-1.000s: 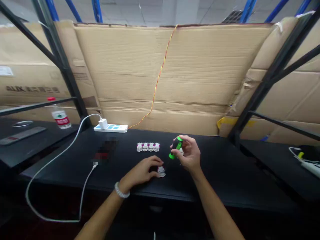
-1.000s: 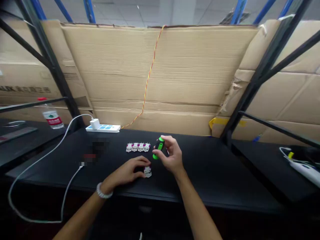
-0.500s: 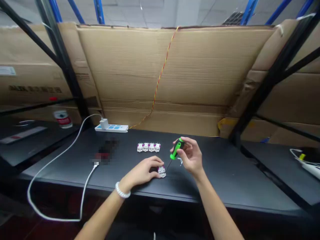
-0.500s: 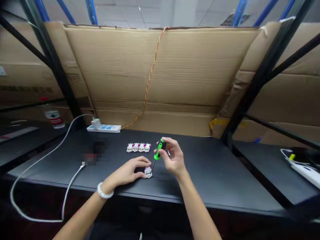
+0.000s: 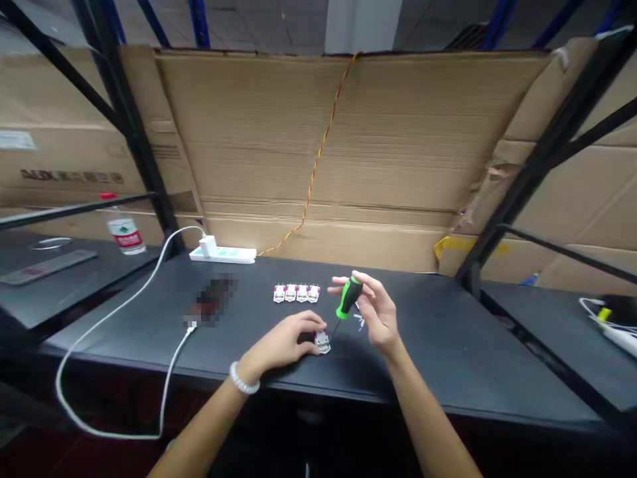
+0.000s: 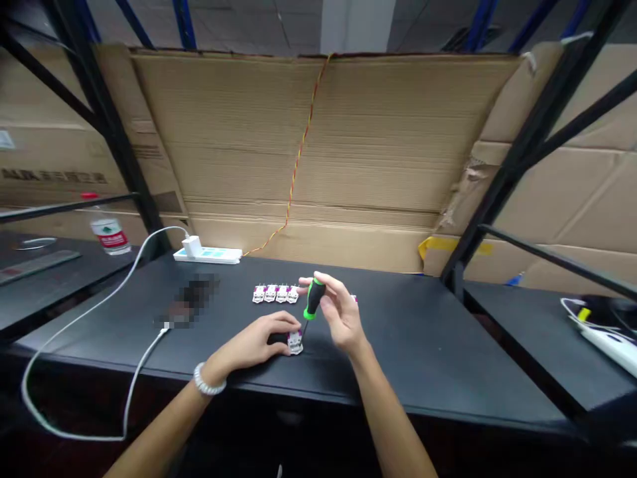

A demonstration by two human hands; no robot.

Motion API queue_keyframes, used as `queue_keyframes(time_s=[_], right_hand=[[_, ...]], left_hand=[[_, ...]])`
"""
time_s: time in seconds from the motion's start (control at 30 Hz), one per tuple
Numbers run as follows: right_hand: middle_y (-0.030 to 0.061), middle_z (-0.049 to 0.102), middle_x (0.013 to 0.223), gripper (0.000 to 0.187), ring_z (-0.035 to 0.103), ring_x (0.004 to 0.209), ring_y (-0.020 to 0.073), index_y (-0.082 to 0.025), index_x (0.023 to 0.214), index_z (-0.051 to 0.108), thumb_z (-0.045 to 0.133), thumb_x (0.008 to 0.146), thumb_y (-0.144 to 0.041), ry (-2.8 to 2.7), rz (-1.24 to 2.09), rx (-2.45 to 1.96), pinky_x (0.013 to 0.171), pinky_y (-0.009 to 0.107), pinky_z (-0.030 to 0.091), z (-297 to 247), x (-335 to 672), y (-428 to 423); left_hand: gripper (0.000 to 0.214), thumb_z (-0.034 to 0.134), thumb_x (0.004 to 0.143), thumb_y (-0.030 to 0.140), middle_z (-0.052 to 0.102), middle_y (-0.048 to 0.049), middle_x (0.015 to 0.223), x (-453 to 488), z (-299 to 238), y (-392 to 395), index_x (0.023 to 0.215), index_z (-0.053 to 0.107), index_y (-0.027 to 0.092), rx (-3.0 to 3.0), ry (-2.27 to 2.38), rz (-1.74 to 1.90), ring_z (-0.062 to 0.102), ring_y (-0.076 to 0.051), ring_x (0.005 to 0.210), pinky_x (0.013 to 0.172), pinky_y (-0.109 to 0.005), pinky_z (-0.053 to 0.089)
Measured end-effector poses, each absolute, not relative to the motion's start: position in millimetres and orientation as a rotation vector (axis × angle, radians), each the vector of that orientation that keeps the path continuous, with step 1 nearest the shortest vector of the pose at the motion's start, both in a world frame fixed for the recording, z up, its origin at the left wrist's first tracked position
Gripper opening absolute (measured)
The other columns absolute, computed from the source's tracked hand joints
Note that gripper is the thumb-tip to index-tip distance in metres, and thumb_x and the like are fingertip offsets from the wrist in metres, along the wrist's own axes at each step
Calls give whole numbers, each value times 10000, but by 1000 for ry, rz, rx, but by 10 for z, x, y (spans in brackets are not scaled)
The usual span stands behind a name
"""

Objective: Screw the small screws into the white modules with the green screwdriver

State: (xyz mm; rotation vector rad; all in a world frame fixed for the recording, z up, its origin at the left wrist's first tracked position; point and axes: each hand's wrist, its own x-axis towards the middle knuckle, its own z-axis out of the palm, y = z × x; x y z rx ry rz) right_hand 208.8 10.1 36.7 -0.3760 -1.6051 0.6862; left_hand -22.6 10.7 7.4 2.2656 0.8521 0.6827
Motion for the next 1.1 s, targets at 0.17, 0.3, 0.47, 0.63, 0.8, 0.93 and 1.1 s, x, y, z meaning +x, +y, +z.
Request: queue_keyframes(time_s=[0.17,0.3,0.47,0.63,0.8,0.93,1.1], right_hand=[[43,674,1067,344,730,735,162,-313,1268,673,769,938,-308,-1530,553,-416,631,320,639,404,2111,123],[78,643,1223,322,768,861,195,-330,1305,667,701,987,-365,-1580,580,-356,746,382,668,416,2113,128],[89,718,1238,365,792,944,232,-360,1384,632,624,1033,-258,-1702,698,-348,770,409,685,518,2110,94],[77,713,1128,442,734,871,210,-346,1321,716,795,910,-204,-1865,387,-379,687,350,640,650,2088,108],[52,677,966,381,642,768,198,-327,1198,766,881,835,-335,-1778,145,-484,633,340,597,655,2081,187],[61,641,983,355,648,847,227,-328,1251,742,798,906,-387,-1759,162,-485,741,400,623,597,2131,210],[130,619,1433,415,748,1107,278,-340,1473,580,547,1061,-375,-1783,609,-458,946,502,643,546,2140,135]], left_hand=[[402,805,891,183,705,-63,1342,-232,60,113,1283,766,263,2259,846,686,669,-261,1241,1143,-380,481],[404,812,888,174,703,-60,1343,-229,63,113,1281,769,259,2258,852,692,669,-258,1239,1141,-368,480],[408,818,887,171,704,-51,1342,-235,57,109,1280,769,271,2262,845,693,665,-259,1248,1139,-363,481],[396,812,894,182,708,-55,1347,-241,32,105,1279,769,266,2275,861,701,659,-266,1265,1165,-374,464],[399,802,908,215,703,-61,1353,-237,38,107,1301,755,268,2257,850,695,665,-268,1257,1149,-390,484],[398,795,906,198,706,-60,1338,-231,59,105,1297,760,268,2267,847,690,670,-261,1240,1145,-372,481],[385,789,909,208,707,-59,1331,-230,63,98,1288,766,271,2256,848,694,668,-261,1238,1147,-375,479]])
